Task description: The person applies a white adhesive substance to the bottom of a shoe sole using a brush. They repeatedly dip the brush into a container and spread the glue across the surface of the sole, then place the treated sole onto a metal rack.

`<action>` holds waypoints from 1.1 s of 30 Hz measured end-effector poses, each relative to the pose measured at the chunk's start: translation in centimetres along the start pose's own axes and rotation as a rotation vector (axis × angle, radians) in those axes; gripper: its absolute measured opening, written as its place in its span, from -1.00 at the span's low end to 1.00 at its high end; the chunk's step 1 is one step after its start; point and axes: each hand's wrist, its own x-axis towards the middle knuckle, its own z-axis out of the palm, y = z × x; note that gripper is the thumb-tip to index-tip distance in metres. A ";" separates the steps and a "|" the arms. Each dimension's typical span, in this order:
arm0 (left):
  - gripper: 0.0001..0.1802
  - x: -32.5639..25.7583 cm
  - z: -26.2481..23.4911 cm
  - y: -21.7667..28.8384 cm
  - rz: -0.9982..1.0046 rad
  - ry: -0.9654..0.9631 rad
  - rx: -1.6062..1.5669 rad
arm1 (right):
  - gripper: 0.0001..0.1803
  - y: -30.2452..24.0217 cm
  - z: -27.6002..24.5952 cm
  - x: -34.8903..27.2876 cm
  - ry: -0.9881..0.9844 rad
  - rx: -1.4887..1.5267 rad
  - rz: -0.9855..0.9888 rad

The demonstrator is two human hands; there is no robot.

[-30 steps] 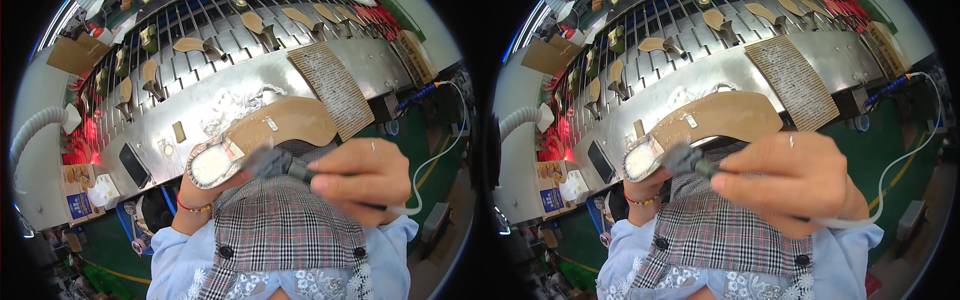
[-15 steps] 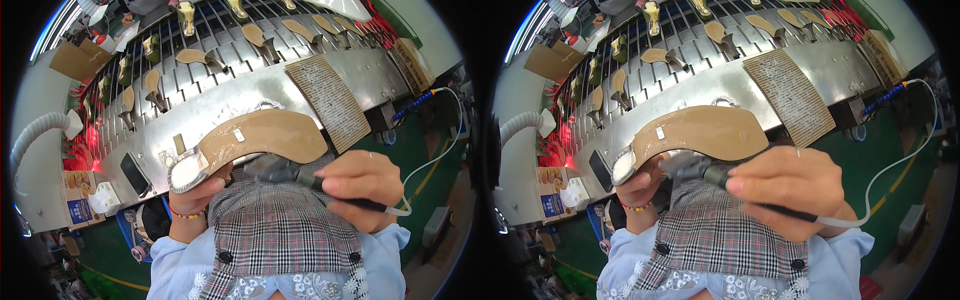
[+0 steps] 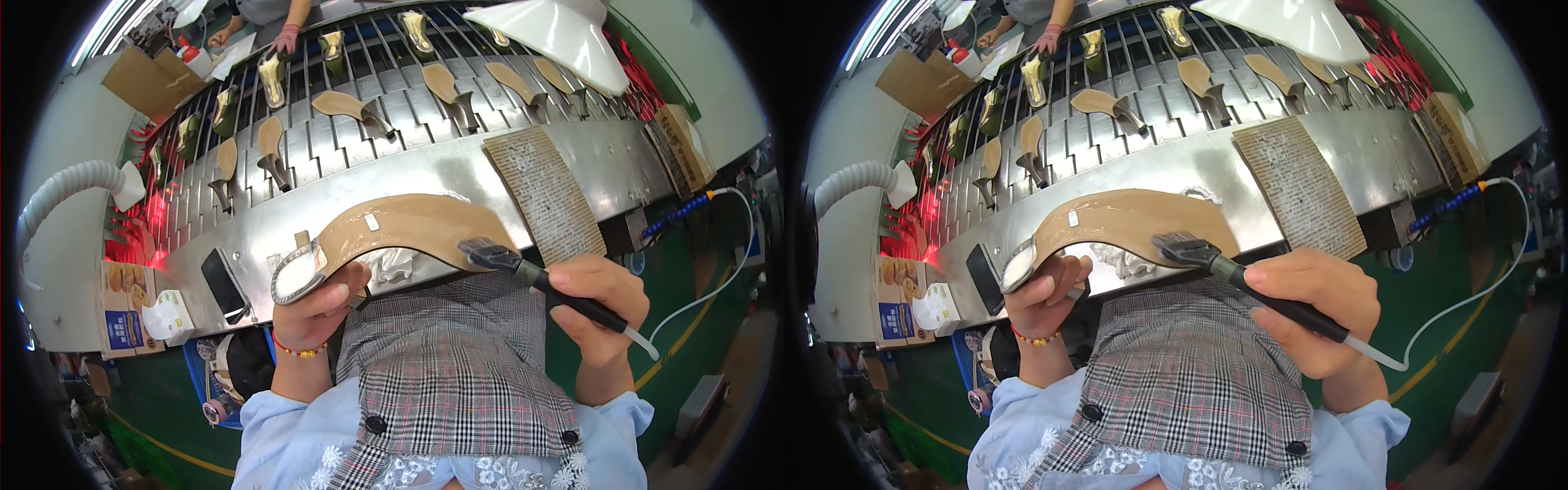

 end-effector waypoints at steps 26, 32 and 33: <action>-0.38 0.0 -42.5 18.6 -0.031 1.544 0.991 | -0.63 7.6 4.0 -3.2 0.426 0.381 0.584; -0.46 2.0 -28.4 7.1 0.273 0.988 0.878 | -0.57 11.3 1.9 -4.7 0.653 0.770 0.773; -0.51 1.6 -24.2 5.2 0.180 0.748 0.728 | -0.55 13.0 1.5 -5.0 0.633 0.828 0.778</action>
